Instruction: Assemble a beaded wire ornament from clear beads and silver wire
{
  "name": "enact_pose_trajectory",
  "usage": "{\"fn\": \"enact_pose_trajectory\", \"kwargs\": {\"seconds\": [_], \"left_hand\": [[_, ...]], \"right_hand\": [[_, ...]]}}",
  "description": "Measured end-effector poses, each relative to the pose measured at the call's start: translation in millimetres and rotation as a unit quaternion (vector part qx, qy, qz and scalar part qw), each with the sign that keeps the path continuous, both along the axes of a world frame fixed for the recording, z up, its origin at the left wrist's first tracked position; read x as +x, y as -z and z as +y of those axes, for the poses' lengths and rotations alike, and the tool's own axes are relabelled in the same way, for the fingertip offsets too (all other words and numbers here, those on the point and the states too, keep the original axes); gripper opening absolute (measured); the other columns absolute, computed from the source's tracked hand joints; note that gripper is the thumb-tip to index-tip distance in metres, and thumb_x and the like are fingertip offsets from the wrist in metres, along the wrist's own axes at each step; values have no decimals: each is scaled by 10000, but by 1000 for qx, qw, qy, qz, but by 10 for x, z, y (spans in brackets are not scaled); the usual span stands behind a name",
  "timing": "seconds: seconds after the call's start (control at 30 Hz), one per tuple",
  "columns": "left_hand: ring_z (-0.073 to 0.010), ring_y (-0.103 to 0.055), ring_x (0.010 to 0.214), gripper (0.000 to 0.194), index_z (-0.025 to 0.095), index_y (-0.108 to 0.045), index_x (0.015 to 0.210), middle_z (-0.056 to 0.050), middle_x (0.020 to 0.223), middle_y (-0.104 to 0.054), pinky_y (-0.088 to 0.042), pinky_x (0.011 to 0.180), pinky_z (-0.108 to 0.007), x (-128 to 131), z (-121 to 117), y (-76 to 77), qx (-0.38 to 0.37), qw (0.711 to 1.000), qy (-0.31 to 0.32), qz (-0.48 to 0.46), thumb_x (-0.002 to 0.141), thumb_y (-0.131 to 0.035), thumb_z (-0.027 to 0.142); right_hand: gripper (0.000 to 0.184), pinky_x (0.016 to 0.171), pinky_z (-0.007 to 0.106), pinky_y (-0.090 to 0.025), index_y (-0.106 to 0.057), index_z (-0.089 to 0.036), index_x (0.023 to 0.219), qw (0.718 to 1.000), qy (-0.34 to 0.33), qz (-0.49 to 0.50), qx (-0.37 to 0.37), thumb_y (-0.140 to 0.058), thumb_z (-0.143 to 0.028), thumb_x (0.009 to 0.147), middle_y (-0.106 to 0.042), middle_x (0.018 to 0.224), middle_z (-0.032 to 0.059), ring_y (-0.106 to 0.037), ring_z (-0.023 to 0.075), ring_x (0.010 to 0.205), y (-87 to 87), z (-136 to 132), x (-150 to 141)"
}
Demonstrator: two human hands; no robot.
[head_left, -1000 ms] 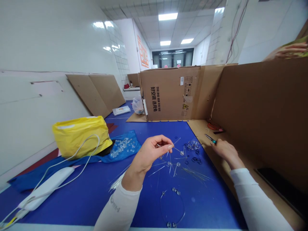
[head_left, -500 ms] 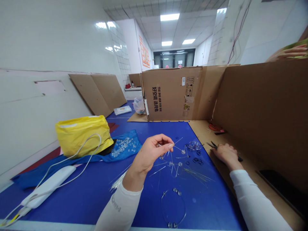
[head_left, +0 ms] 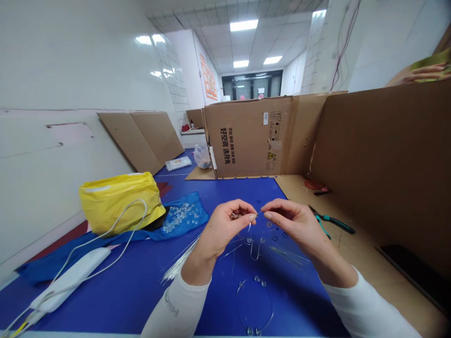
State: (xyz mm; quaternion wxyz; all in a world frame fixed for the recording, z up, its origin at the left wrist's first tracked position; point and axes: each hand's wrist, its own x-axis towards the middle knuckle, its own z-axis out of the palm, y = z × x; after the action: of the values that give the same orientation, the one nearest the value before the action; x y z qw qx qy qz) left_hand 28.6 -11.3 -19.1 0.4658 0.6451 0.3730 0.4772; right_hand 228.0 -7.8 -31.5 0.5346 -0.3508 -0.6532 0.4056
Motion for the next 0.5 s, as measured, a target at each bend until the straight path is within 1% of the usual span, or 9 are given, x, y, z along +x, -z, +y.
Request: {"fn": "enact_pose_trajectory", "kwargs": {"seconds": [0.13,0.27,0.33,0.43,0.5], "left_hand": [[-132,-617,676,135,165,-740,878,-16,736,-723,-445,659,-259,-10,-4,-11,-2,1000,3,5,822,-764,285],[-123,-577,636,159,163,-743,871,-19,728,-718,-404,608,-250,-20,4,-8,-12,1000,1,3,807,-782,304],[-106,-525,596,174,162,-744,872,-17,717,-711,-372,577,-242,-30,13,-1,-22,1000,5,-2,811,-783,320],[-85,-432,546,203,156,-742,869,-16,703,-699,-322,536,-236,-52,29,3,-34,999,-7,-10,835,-764,355],[-84,-410,539,218,154,-741,865,-18,701,-693,-306,522,-236,-63,39,2,-33,999,-21,-9,839,-759,370]], "right_hand": [[222,634,300,-479,-765,-219,759,999,8,50,-10,-816,-435,764,-684,697,9,-563,151,640,11,48,-52],[256,592,294,-431,-757,-211,751,998,2,51,-21,-811,-460,774,-634,651,-3,-511,140,608,23,103,-55],[255,595,293,-426,-743,-210,722,998,5,62,-21,-808,-449,784,-618,634,-7,-507,138,607,15,116,-54],[266,586,297,-422,-719,-210,708,992,19,121,-32,-817,-452,765,-609,626,-9,-498,134,590,-3,140,-23],[285,572,300,-416,-711,-209,718,985,21,163,-45,-829,-468,740,-617,639,-3,-496,134,583,-13,157,10]]}}
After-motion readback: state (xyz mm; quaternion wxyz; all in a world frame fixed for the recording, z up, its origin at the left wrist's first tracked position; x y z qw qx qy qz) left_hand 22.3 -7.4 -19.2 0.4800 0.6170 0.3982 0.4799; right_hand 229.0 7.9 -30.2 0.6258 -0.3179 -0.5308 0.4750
